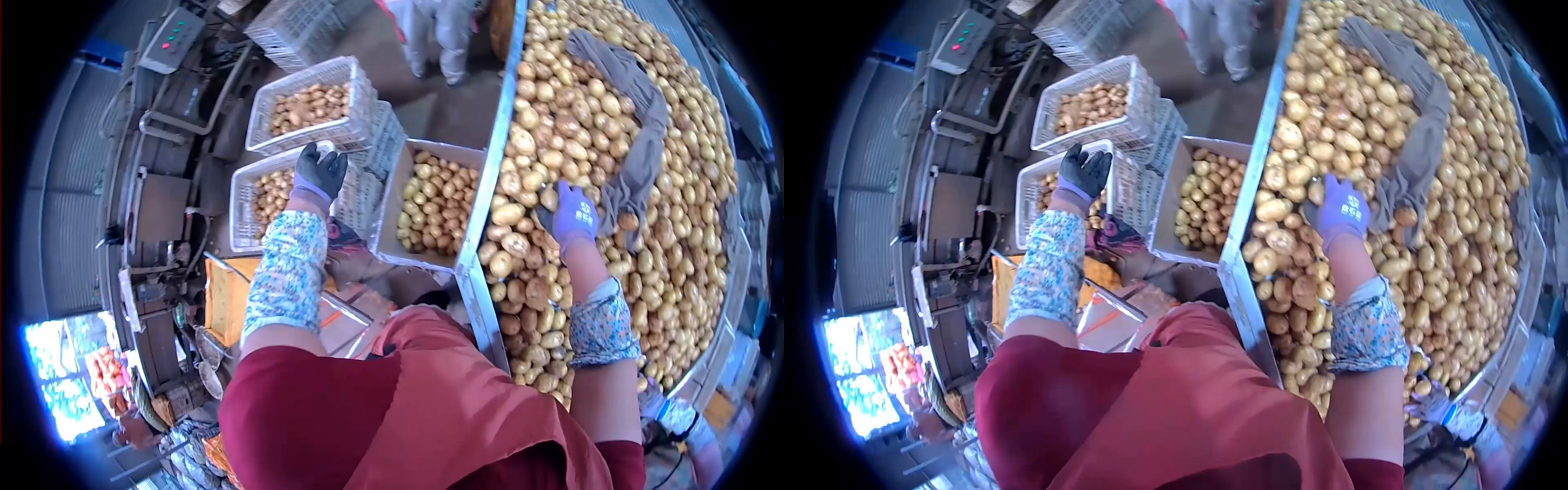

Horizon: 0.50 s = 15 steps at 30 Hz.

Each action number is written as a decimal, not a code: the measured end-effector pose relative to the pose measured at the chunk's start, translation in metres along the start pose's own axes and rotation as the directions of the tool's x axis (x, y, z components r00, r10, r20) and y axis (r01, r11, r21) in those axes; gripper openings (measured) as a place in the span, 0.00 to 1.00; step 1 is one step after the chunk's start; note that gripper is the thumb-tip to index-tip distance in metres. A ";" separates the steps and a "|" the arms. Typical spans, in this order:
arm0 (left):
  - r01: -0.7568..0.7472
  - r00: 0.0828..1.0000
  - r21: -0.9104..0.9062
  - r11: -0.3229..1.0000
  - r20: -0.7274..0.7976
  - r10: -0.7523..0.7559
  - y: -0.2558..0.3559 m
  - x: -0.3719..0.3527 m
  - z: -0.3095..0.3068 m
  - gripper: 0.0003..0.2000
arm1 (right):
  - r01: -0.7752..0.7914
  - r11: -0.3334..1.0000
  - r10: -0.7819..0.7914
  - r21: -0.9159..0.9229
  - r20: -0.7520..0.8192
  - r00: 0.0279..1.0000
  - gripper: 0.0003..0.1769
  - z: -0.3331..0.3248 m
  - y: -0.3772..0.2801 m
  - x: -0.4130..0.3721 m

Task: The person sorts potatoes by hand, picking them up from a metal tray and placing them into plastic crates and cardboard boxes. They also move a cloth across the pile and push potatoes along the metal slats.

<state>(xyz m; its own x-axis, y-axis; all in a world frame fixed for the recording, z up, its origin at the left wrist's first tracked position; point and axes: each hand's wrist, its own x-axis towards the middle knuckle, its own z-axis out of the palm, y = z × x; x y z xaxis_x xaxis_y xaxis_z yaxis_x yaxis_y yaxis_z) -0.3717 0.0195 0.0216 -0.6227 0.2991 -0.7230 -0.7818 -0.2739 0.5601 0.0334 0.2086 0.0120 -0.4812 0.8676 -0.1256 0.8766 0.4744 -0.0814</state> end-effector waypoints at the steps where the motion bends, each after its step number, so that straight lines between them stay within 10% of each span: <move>1: 0.057 0.997 0.107 0.993 0.039 -0.061 -0.010 -0.003 0.001 0.13 | 0.027 0.997 -0.027 0.070 -0.009 1.000 0.28 -0.002 0.003 -0.003; 2: 0.213 0.828 0.110 0.971 0.507 -0.239 -0.030 0.004 -0.019 0.14 | 0.028 0.970 -0.016 0.240 -0.052 0.999 0.29 0.005 0.011 -0.005; 3: 0.345 0.428 0.170 0.923 0.847 -0.316 -0.051 0.005 -0.042 0.15 | 0.039 0.915 0.002 0.402 -0.102 0.995 0.30 0.012 0.019 -0.008; 4: 0.092 0.518 0.280 0.956 0.806 -0.286 -0.079 -0.020 -0.049 0.20 | 0.079 0.775 0.019 0.627 -0.148 0.989 0.30 0.010 0.019 -0.018; 5: 0.390 0.497 0.240 0.889 0.757 -0.423 -0.097 -0.053 -0.039 0.23 | 0.102 0.640 0.081 0.762 -0.199 0.977 0.32 0.008 0.009 -0.033; 6: 0.377 0.544 0.360 0.853 0.660 -0.519 -0.108 -0.093 -0.026 0.26 | 0.037 0.593 0.108 0.804 -0.125 0.986 0.33 -0.022 -0.019 -0.057; 9: 0.603 0.254 0.469 0.645 0.654 -0.713 -0.136 -0.136 -0.031 0.26 | 0.401 0.624 -0.237 0.671 -0.327 0.915 0.33 -0.042 -0.089 -0.113; 12: -0.104 0.317 0.708 0.698 0.689 -0.652 -0.133 -0.129 -0.068 0.27 | 0.444 0.686 -0.361 0.576 -0.260 0.896 0.38 -0.022 -0.107 -0.153; 15: 0.407 0.389 0.630 0.661 0.535 -0.750 -0.109 -0.076 -0.114 0.31 | 0.377 0.698 -0.275 0.609 -0.258 0.926 0.33 -0.006 -0.074 -0.192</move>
<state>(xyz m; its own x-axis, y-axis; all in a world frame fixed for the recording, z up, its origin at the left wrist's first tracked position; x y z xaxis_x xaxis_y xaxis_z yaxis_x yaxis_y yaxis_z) -0.2358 -0.0780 -0.0302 0.3275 0.8108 -0.4851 -0.7895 0.5169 0.3309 0.0609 0.0078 0.0486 -0.6840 0.7116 0.1607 0.4242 0.5672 -0.7059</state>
